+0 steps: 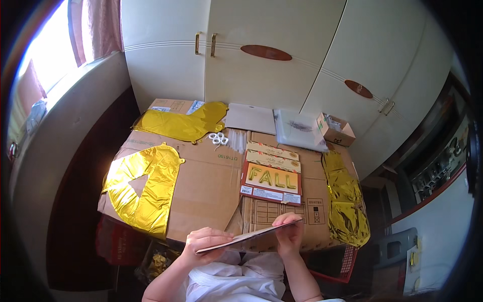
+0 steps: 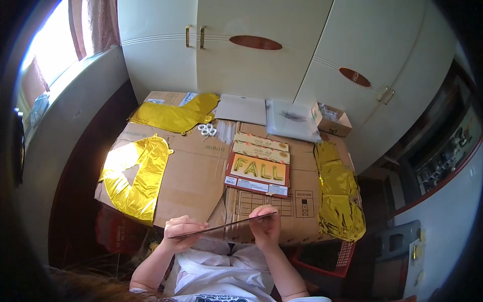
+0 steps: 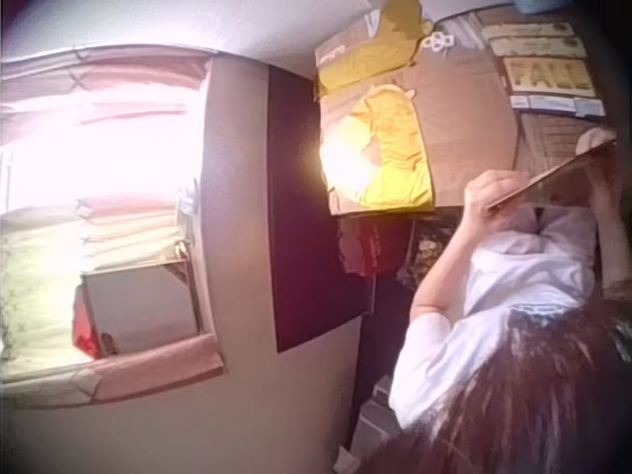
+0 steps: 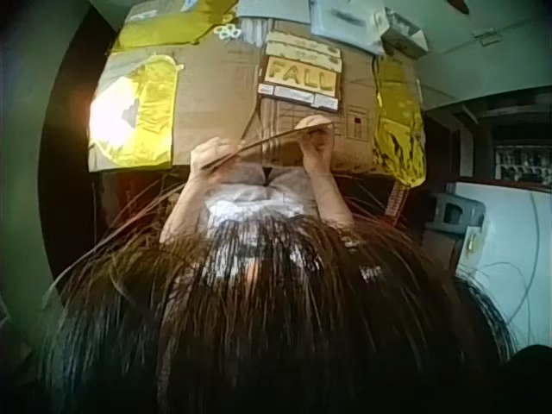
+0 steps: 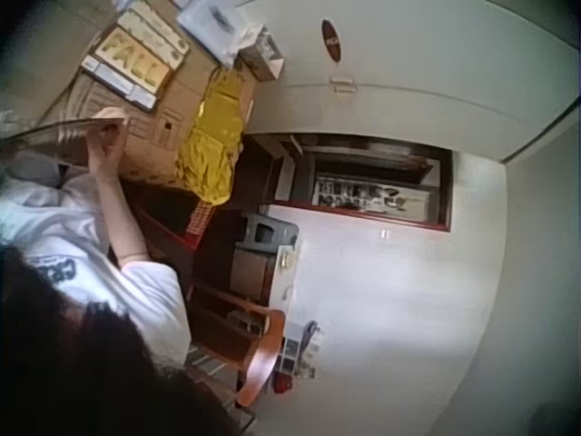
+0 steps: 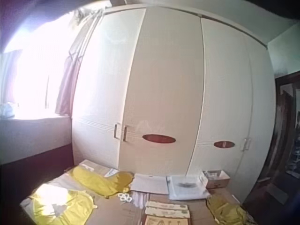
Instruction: Assembling decorative cardboard signs by peeling adhesive backings and joining components.
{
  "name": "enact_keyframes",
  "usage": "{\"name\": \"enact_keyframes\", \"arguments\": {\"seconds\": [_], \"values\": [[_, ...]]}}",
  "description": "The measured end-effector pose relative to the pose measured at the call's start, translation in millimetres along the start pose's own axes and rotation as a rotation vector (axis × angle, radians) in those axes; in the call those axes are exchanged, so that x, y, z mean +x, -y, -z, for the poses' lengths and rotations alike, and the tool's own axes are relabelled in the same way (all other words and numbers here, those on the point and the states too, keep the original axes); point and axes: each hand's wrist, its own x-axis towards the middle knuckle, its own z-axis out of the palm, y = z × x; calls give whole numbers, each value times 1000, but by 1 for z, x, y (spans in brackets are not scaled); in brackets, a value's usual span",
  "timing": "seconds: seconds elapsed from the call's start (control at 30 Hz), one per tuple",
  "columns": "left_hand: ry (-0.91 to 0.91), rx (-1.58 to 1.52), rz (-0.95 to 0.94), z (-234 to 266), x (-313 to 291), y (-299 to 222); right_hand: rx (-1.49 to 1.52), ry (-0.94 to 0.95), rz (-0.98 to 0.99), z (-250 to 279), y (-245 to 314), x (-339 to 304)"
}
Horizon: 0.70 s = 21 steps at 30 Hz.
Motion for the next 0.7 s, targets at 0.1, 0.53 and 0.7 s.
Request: {"name": "enact_keyframes", "arguments": {"seconds": [0.1, 0.53, 0.7], "values": [[47, 27, 39, -2, 2, 5, 42, -1, -61, 3, -5, 0], [109, 147, 69, -3, -11, 2, -1183, 287, 712, -20, 98, 38], [73, 175, 39, -6, -10, -2, -1297, 635, 629, -41, 113, 47]]}}
